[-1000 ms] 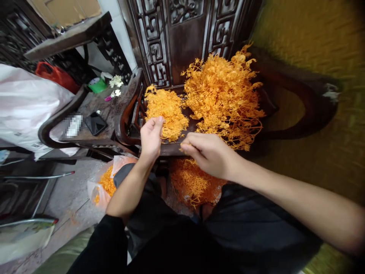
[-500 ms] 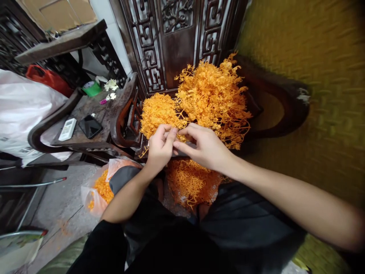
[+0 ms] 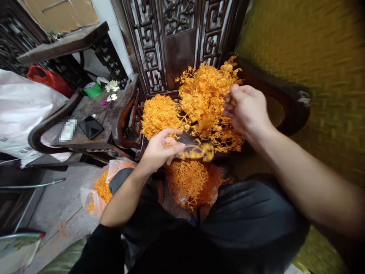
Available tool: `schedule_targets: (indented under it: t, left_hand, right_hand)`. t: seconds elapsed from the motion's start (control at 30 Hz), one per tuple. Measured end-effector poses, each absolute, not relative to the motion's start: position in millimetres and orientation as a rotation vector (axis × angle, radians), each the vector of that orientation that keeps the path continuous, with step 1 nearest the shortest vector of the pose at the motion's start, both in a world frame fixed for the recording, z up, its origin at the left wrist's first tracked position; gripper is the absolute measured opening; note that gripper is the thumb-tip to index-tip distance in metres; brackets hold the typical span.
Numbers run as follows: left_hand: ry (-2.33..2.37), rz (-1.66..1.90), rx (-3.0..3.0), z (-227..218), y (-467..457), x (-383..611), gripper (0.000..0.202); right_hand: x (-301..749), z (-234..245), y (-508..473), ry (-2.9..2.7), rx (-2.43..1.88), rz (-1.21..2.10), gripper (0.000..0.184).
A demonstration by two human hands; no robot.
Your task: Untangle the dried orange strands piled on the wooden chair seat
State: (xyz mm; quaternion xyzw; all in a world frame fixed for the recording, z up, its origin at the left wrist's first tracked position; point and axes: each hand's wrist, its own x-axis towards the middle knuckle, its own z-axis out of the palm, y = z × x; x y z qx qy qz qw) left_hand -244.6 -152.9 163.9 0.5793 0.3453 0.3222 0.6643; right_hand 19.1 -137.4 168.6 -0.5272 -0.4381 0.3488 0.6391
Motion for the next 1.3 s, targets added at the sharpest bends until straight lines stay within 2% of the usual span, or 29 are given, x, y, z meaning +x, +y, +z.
schedule_targets:
  t: [0.1,0.2,0.27,0.37,0.53,0.67,0.8,0.9,0.97,1.07,1.17,1.3]
  left_hand:
    - [0.787,0.86,1.212,155,-136,-251,0.049]
    - [0.779,0.917,1.079,149,-125,-251,0.044]
    - [0.764,0.934,1.012,150,-125,-248,0.039]
    - [0.727,0.949,0.934,154,-129,-242,0.035]
    - [0.701,0.91,0.894,153,-135,-234,0.031]
    - [0.724,0.9,1.066,148,-143,-229,0.038]
    - [0.754,1.152,1.128,153,-150,-230,0.038]
    - [0.689,1.363,1.067,157,-147,-237,0.043]
    - [0.673,1.329,1.047,156,-144,-239,0.043]
    - [0.699,1.104,1.052,148,-143,-237,0.038]
    - [0.711,1.017,1.072,141,-146,-231,0.04]
    - [0.685,1.004,1.13,139,-150,-225,0.043]
  right_hand:
    - [30,175,-144,-0.876,-1.183,0.938,0.025]
    - [17,177,-159,-1.021,-1.179,1.002,0.009]
    - [4,176,-165,-1.124,-1.188,1.049,0.018]
    - [-12,172,-168,-1.355,-1.253,1.108,0.019]
    - [-34,164,-169,-1.781,-1.229,0.95,0.034]
    - [-46,163,-172,-1.848,-1.235,0.791,0.03]
    - [-35,163,-171,-1.974,-1.228,0.618,0.026]
    - [-11,159,-165,-1.817,-1.439,0.519,0.027]
    - [2,156,-163,-1.692,-1.549,0.555,0.026]
    - [2,158,-167,-1.693,-1.427,0.788,0.023]
    - [-16,164,-176,-1.698,-1.261,0.902,0.03]
    - [-36,167,-179,-1.671,-1.293,0.908,0.038]
